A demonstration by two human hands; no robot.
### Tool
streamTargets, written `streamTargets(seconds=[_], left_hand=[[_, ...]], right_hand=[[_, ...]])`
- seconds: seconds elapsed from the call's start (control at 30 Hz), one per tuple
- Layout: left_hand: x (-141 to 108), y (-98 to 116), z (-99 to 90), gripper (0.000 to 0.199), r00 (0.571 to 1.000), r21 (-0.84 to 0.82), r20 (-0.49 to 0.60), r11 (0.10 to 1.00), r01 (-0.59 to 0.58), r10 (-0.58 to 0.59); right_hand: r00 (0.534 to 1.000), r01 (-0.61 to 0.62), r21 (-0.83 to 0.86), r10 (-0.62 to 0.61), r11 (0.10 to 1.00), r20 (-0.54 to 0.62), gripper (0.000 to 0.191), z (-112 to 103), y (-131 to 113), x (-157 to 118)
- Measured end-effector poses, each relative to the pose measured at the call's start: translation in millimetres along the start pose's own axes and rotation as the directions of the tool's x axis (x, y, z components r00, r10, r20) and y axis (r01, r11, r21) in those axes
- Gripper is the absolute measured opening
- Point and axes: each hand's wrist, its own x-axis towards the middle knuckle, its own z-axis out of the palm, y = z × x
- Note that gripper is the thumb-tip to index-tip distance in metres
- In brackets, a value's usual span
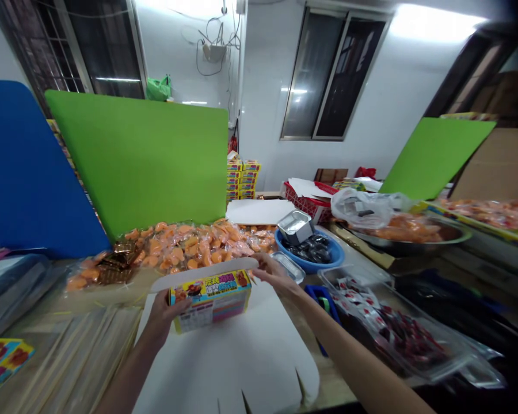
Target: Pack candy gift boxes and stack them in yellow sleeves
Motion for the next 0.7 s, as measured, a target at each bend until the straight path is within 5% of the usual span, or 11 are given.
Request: streamTargets(seconds=[0.1,0.23,0.53,0.7], left_hand=[[1,5,4.0,0.042,0.999,-0.031,-0.044,0.999,0.016,-0.017],[0,6,6.3,0.048,0.996,-0.043,-0.082,0.998,0.037,-0.040],[-1,9,6.2,0.050,0.998,-0.053,-0.036,0.997,0.056,-0.058],[1,4,6.9,0.049,0.993,-0.062,-0.113,0.998,0.033,-0.040]], right_hand=[[0.995,0.053,-0.210,-0.035,0.976,0.090,0.023,-11,-26,17],[0.949,-0.009,-0.235,0.082,0.972,0.303,0.019,-8,-47,29],[0.939,0.077,-0.491,0.102,0.868,0.327,0.017,-9,-61,21],[0.884,0.333,-0.631,0.001,0.700,0.467,0.024,-1,-65,21]])
